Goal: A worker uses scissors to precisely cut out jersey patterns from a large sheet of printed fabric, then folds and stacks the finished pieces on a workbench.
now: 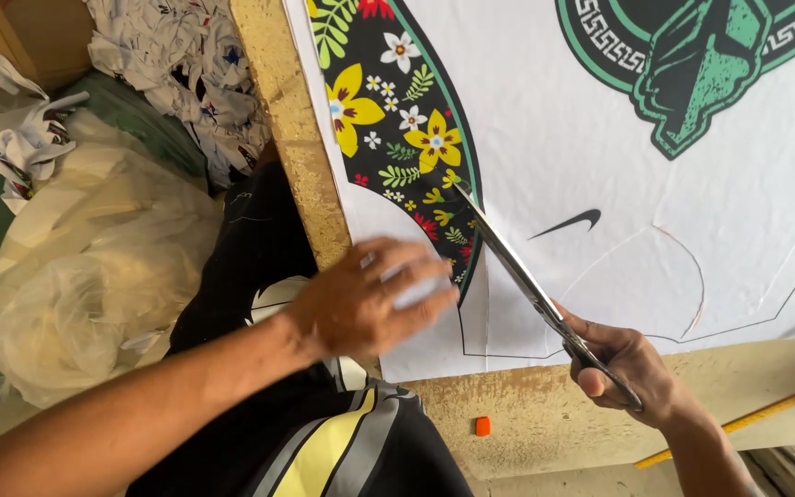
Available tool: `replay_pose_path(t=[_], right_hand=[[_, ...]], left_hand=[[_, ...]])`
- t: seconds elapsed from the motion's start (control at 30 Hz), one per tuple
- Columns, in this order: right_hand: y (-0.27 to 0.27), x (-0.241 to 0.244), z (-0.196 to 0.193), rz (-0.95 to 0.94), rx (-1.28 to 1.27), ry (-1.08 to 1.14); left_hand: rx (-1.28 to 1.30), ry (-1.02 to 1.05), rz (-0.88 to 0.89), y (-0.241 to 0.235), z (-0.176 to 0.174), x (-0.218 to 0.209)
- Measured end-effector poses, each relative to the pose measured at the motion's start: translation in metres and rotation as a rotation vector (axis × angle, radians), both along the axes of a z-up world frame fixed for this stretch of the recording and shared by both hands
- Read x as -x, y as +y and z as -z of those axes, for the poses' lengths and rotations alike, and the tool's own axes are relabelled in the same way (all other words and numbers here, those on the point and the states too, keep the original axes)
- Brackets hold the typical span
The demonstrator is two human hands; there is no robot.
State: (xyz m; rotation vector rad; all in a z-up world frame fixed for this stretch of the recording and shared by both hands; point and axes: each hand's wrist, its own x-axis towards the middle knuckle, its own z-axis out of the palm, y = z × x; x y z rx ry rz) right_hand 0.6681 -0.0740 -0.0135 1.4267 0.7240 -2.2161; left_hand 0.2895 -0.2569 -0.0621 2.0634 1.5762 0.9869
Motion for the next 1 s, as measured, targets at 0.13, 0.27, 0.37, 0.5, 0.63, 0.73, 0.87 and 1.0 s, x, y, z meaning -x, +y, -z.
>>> replay_pose_path(t=[0.13, 0.27, 0.37, 0.5, 0.63, 0.73, 0.87, 1.0], right_hand=[[0.035, 0.023, -0.006, -0.300, -0.232, 0.138], [0.063, 0.052, -0.010, -0.290, -0.106, -0.109], [0.086, 0.067, -0.012, -0.484, -0.124, -0.325], [0.116, 0.071, -0.004, -0.592, -0.172, -0.253], [0.138, 0.104, -0.005, -0.788, -0.299, -0.209], [0.152, 0.124, -0.008, -1.054, -0.331, -0.153], [0.156, 0.160, -0.018, -0.939, -0.324, -0.440], [0.156, 0.199, -0.012, -0.578, -0.289, -0.483]], left_hand=[[-0.033, 0.203, -0.063, 0.014, 0.004, 0.029], [-0.085, 0.177, -0.087, 0.015, 0.013, 0.027], [-0.088, 0.178, -0.088, 0.014, 0.014, 0.028], [-0.070, 0.167, -0.096, 0.015, 0.011, 0.031], [-0.088, 0.142, -0.118, 0.014, 0.015, 0.030], [-0.067, 0.120, -0.108, 0.012, 0.015, 0.030], [-0.084, 0.111, -0.125, 0.010, 0.017, 0.031], [-0.075, 0.110, -0.115, 0.009, 0.022, 0.030]])
